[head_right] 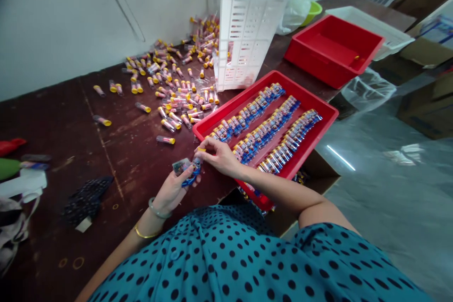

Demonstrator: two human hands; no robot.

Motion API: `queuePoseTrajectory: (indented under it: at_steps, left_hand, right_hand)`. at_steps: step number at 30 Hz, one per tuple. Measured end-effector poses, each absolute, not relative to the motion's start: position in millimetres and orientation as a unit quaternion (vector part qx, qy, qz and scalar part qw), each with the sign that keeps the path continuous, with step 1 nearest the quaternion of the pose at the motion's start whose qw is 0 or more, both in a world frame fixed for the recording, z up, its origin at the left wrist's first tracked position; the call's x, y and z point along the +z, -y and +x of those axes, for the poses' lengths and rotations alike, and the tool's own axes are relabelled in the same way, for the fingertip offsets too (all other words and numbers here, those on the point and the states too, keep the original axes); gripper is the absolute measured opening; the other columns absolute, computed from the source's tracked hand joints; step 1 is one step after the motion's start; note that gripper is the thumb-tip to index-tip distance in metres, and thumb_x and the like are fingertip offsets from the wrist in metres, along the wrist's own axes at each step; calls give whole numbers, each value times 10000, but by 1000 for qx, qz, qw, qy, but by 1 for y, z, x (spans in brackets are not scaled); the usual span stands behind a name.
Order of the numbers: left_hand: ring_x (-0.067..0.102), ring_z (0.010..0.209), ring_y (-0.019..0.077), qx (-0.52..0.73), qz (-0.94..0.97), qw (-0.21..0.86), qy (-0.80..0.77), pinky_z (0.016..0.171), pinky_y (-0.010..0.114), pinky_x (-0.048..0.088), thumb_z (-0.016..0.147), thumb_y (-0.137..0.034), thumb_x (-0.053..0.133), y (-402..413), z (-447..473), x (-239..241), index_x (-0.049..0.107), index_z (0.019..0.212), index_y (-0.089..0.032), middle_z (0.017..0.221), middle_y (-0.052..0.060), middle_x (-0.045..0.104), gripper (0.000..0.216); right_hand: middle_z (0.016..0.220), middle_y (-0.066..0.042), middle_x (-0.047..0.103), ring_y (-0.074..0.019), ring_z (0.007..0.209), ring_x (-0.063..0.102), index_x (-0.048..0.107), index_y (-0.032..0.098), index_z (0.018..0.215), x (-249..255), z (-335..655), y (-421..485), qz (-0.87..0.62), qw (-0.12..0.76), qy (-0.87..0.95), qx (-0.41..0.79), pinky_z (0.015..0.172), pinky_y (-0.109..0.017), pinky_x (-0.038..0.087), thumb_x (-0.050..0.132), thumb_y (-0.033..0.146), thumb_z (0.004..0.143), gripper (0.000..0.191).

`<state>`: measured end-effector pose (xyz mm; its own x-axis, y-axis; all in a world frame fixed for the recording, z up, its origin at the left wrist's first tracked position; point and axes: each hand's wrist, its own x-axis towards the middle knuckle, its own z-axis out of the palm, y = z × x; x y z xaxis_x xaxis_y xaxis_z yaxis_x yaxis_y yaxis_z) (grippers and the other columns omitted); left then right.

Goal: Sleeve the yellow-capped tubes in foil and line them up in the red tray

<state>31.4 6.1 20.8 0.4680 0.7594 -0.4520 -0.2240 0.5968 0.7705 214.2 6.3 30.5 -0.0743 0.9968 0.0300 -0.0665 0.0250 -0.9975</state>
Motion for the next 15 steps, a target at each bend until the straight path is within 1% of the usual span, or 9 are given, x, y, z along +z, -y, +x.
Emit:
queuePoseTrajectory:
  at_steps: [3, 5, 10, 15]
  left_hand:
    - [617, 619, 133, 312, 339, 781, -421, 558, 237, 462, 703, -349, 816, -6, 38, 23, 709, 879, -133, 730, 33, 695, 299]
    - [613, 614, 130, 316, 353, 769, -429, 565, 235, 464, 692, -339, 823, -6, 41, 24, 716, 898, -129, 722, 29, 695, 312]
    - [608, 605, 132, 324, 360, 757, -439, 563, 236, 467, 669, -333, 836, -7, 49, 24, 723, 893, -145, 677, 9, 681, 313]
    - [593, 592, 124, 324, 365, 757, -435, 554, 226, 463, 674, -342, 830, -8, 56, 25, 722, 861, -151, 658, 5, 674, 289]
  right_hand:
    - [982, -36, 675, -173, 914, 634, 613, 191, 967, 28, 218, 8, -487, 502, 539, 470, 889, -321, 490, 745, 370, 793, 281]
    - [999, -38, 678, -185, 952, 633, 628, 199, 994, 28, 222, 14, -500, 505, 546, 443, 926, -332, 475, 737, 372, 800, 282]
    - [946, -27, 691, -179, 888, 644, 646, 199, 948, 28, 226, 16, -521, 512, 524, 437, 883, -322, 492, 718, 414, 808, 266]
    - [919, -26, 701, -172, 862, 648, 660, 192, 936, 28, 229, 13, -516, 530, 510, 439, 861, -310, 499, 724, 399, 807, 252]
